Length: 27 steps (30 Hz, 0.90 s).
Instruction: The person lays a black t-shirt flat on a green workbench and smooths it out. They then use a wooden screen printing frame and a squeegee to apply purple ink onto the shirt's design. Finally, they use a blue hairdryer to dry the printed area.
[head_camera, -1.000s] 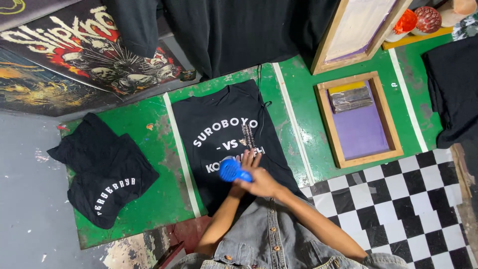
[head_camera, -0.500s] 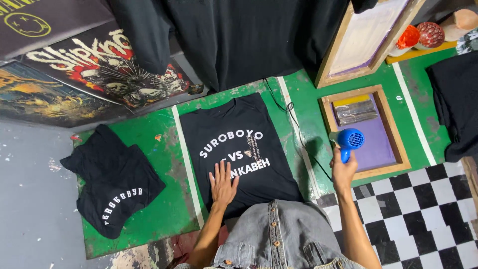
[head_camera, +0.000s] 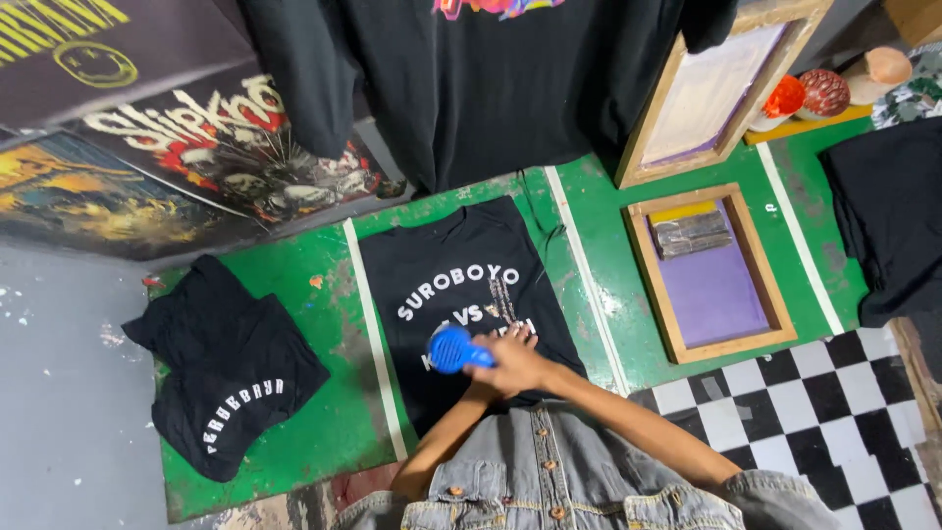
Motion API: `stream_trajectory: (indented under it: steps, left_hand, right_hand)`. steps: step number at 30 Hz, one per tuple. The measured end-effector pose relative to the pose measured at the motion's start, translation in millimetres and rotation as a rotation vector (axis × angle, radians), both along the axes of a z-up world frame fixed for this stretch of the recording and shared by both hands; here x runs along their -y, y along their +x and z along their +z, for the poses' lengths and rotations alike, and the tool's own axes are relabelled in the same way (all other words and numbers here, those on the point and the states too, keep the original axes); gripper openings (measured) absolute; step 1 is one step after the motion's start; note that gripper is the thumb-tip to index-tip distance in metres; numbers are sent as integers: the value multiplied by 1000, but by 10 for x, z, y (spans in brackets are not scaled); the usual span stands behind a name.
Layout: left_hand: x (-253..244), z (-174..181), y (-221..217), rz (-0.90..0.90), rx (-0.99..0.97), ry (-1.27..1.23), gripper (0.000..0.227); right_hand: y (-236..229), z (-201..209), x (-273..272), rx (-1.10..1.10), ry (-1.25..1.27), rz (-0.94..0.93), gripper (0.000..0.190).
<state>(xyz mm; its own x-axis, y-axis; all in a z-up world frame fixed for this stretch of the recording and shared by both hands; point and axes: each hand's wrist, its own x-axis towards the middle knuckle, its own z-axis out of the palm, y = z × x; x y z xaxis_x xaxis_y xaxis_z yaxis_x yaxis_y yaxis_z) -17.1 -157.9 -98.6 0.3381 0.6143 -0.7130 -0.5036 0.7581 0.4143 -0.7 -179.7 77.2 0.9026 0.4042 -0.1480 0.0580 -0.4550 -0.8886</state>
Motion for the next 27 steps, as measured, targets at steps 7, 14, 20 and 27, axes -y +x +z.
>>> stream_trajectory:
  steps: [7, 14, 20, 27]
  left_hand:
    - [-536, 221, -147, 850, 128, -1316, 59]
    - [-1425, 42, -183, 1670, 200, -2662, 74]
    - [-1783, 624, -316, 2007, 700, -2323, 71]
    - [-1357, 769, -219, 2052, 568, -2244, 70]
  right_hand:
    - [-3, 1013, -231, -142, -173, 412, 33]
    - [22, -487, 442, -58, -17, -241, 30]
    - [-92, -146, 1378, -133, -25, -685, 22]
    - [-86, -145, 1520, -150, -16, -762, 22]
